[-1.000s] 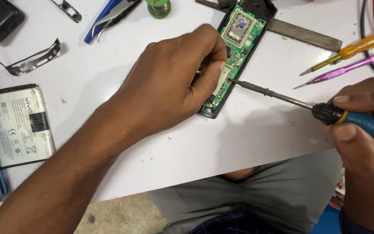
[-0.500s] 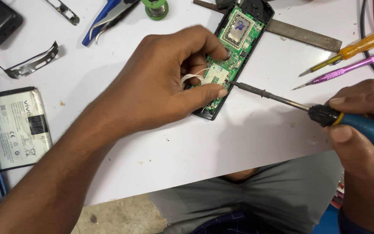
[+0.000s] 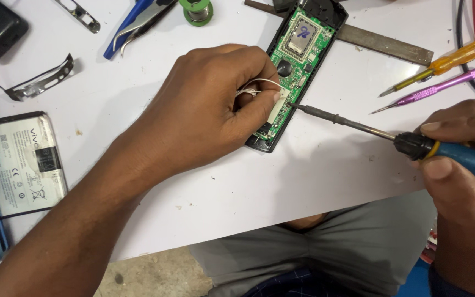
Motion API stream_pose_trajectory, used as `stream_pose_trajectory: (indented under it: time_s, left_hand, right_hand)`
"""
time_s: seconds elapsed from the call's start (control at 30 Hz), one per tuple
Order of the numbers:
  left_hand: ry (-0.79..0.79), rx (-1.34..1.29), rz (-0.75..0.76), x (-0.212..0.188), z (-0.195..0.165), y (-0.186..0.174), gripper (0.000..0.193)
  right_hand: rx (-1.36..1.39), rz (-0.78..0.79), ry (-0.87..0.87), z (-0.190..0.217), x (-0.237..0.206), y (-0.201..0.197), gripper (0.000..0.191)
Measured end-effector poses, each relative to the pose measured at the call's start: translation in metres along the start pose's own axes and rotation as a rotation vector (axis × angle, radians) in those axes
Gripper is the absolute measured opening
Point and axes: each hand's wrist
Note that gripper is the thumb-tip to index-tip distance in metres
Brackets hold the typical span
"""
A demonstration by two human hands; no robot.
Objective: The person repairs a disassembled mobile phone on a workbench. They hold the phone's exposed circuit board with one hand while using a screwdriver to pry at its components, then use a soldering iron with solder wire to solder points on the board, steadying a coil of solder with their other hand.
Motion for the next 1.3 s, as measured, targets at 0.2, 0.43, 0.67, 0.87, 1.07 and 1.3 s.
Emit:
stream_pose_trajectory:
  time_s: [0.2, 0.43, 0.67, 0.87, 1.07, 1.3]
  left_hand:
    - [-0.01, -0.012, 0.016, 0.0, 0.001, 0.001, 0.013]
    - [0.002, -0.006, 0.023, 0.0, 0.002, 0.002, 0.012]
    - [-0.016, 0.01, 0.023, 0.0, 0.001, 0.002, 0.012]
    - [-0.008, 0.014, 0.025, 0.0, 0.003, 0.003, 0.012]
    - [0.021, 0.047, 0.016, 0.0, 0.004, 0.004, 0.011]
    - [0.03, 0.049, 0.011, -0.001, 0.005, 0.004, 0.011]
  right_hand:
    - [-0.015, 0.01, -0.039, -0.005, 0.002, -0.001, 0.024]
    - [-0.015, 0.05, -0.046, -0.009, -0.005, -0.006, 0.026]
    - [-0.003, 0.018, -0.037, -0.014, -0.007, -0.005, 0.027]
    - [0.032, 0.002, -0.01, -0.002, -0.007, -0.002, 0.027]
    - [0.016, 0.014, -0.02, 0.001, -0.001, 0.0, 0.027]
    - [0.011, 0.01, -0.015, -0.002, -0.005, -0.002, 0.027]
Point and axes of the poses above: each hand's wrist, its own x-axis towards the middle knuckle, its own y-axis out of the palm, z = x × y, and after that the axes turned 9 degrees about -y, right-handed
